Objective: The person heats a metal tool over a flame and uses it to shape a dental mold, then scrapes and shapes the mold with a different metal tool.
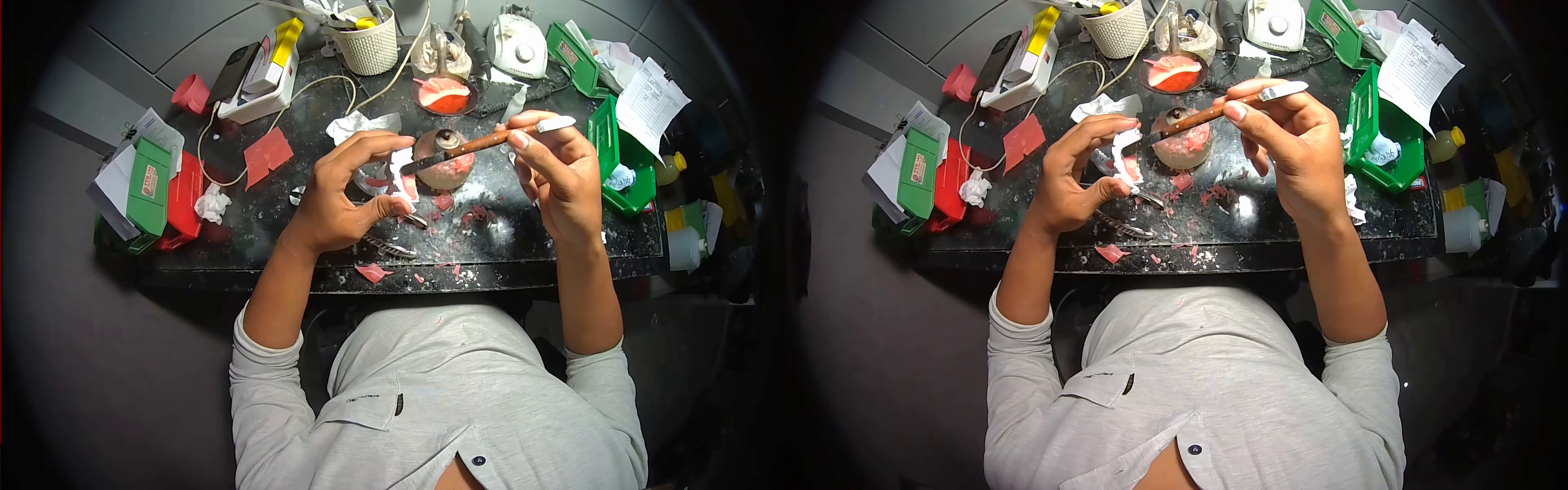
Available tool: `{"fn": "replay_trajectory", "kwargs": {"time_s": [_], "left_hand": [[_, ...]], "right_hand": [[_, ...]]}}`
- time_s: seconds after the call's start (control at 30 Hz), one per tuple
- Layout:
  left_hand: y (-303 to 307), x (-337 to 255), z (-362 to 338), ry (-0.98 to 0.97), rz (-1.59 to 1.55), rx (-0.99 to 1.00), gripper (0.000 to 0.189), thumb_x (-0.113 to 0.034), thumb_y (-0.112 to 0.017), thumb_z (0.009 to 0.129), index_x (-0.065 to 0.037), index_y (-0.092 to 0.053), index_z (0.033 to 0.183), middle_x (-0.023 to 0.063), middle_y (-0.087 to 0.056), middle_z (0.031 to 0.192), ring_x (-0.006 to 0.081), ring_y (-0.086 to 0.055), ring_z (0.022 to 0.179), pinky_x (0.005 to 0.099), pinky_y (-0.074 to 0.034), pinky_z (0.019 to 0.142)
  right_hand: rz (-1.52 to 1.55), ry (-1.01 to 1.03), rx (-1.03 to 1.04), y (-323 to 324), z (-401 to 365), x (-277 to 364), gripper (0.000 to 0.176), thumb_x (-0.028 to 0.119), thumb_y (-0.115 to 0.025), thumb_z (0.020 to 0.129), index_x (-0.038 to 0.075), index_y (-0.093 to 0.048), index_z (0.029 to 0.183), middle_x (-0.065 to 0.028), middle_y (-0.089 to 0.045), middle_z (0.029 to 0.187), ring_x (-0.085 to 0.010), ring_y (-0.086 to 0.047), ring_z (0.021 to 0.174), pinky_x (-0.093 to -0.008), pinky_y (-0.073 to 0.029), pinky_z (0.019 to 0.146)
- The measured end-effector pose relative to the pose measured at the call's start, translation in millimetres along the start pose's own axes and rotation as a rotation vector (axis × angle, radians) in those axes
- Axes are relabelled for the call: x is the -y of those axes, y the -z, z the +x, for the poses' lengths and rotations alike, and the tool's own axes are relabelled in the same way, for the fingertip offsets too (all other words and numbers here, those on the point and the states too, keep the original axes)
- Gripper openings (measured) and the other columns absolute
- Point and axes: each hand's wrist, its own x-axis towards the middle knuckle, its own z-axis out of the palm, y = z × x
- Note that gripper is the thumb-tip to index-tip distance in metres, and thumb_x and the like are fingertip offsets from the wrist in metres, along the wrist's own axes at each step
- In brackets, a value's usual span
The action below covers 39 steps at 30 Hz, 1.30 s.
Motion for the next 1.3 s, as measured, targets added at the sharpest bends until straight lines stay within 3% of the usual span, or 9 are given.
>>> {"fn": "replay_trajectory", "kwargs": {"time_s": [0.6,0.7,0.9,1.0,1.1,1.2,1.23,1.27,1.3], "left_hand": [[2,-2,3,-0.016,0.058,-0.014,0.071,-0.051,-0.08,0.083,0.002,-0.067,0.128,0.0142,-0.064,0.121,0.0242,-0.059,0.116,0.0352,-0.044,0.102],[-1,-1,5,-0.085,0.076,-0.081,0.067,-0.048,-0.085,0.077,-0.003,-0.071,0.125,0.0139,-0.067,0.11,0.0256,-0.065,0.102,0.0353,-0.051,0.091],[1,-1,3,-0.039,0.068,-0.072,0.066,-0.047,-0.085,0.077,-0.004,-0.071,0.125,0.0133,-0.066,0.112,0.0246,-0.064,0.104,0.0347,-0.05,0.091],[3,-2,2,-0.057,0.063,-0.087,0.06,-0.039,-0.085,0.08,-0.003,-0.07,0.126,0.0139,-0.066,0.116,0.0257,-0.063,0.108,0.0358,-0.049,0.095],[4,3,2,-0.019,0.01,-0.137,0.052,-0.019,-0.081,0.085,0.001,-0.065,0.129,0.0156,-0.064,0.127,0.0254,-0.06,0.121,0.0369,-0.043,0.108],[4,12,-2,0.035,-0.191,-0.168,0.066,-0.027,-0.08,0.09,0.009,-0.053,0.138,0.0192,-0.058,0.138,0.0267,-0.055,0.13,0.0377,-0.04,0.113],[5,10,-2,0.068,-0.206,-0.177,0.073,-0.031,-0.08,0.09,0.012,-0.048,0.14,0.0231,-0.056,0.14,0.0285,-0.053,0.134,0.0382,-0.039,0.114],[6,12,-3,0.06,-0.231,-0.199,0.074,-0.031,-0.08,0.09,0.013,-0.047,0.141,0.0261,-0.056,0.141,0.0292,-0.054,0.132,0.0392,-0.04,0.114],[8,15,-2,0.059,-0.232,-0.214,0.074,-0.031,-0.079,0.091,0.013,-0.047,0.141,0.0268,-0.056,0.141,0.0292,-0.055,0.132,0.0395,-0.041,0.113]], "right_hand": [[-0.027,0.065,0.034,-3,-1,2,0.017,0.003,-0.075,0.091,-0.003,-0.069,0.105,-0.0115,-0.075,0.095,-0.0047,-0.056,0.058,-0.0173,-0.039,0.044],[-0.036,0.072,0.039,-3,-2,2,0.016,0.004,-0.075,0.091,-0.003,-0.07,0.105,-0.0108,-0.075,0.095,-0.0046,-0.057,0.058,-0.0172,-0.039,0.044],[-0.056,0.061,0.044,-2,-3,4,0.017,0.003,-0.075,0.091,-0.003,-0.07,0.105,-0.0109,-0.075,0.094,-0.0046,-0.057,0.058,-0.0171,-0.039,0.045],[-0.036,0.097,0.024,6,0,8,0.015,0.003,-0.072,0.092,-0.003,-0.069,0.105,-0.0123,-0.075,0.092,-0.0046,-0.056,0.057,-0.0173,-0.039,0.044],[0.107,0.161,-0.015,21,8,18,0.019,0.012,-0.066,0.099,-0.002,-0.067,0.111,-0.0121,-0.073,0.098,-0.0052,-0.053,0.059,-0.0188,-0.04,0.05],[0.048,0.377,0.038,38,13,30,0.031,0.022,-0.049,0.109,-0.003,-0.057,0.124,-0.0147,-0.063,0.114,-0.0087,-0.054,0.072,-0.0208,-0.04,0.053],[-0.033,0.426,0.126,44,15,37,0.031,0.023,-0.046,0.111,-0.003,-0.057,0.124,-0.0138,-0.06,0.114,-0.0089,-0.052,0.072,-0.0207,-0.039,0.056],[0.13,0.506,0.106,40,22,35,0.029,0.02,-0.056,0.106,-0.007,-0.06,0.117,-0.016,-0.069,0.094,-0.012,-0.065,0.067,-0.0221,-0.053,0.046],[0.054,0.557,0.106,42,23,36,0.028,0.02,-0.056,0.106,-0.005,-0.059,0.118,-0.0173,-0.072,0.094,-0.0114,-0.069,0.062,-0.0227,-0.052,0.044]]}}
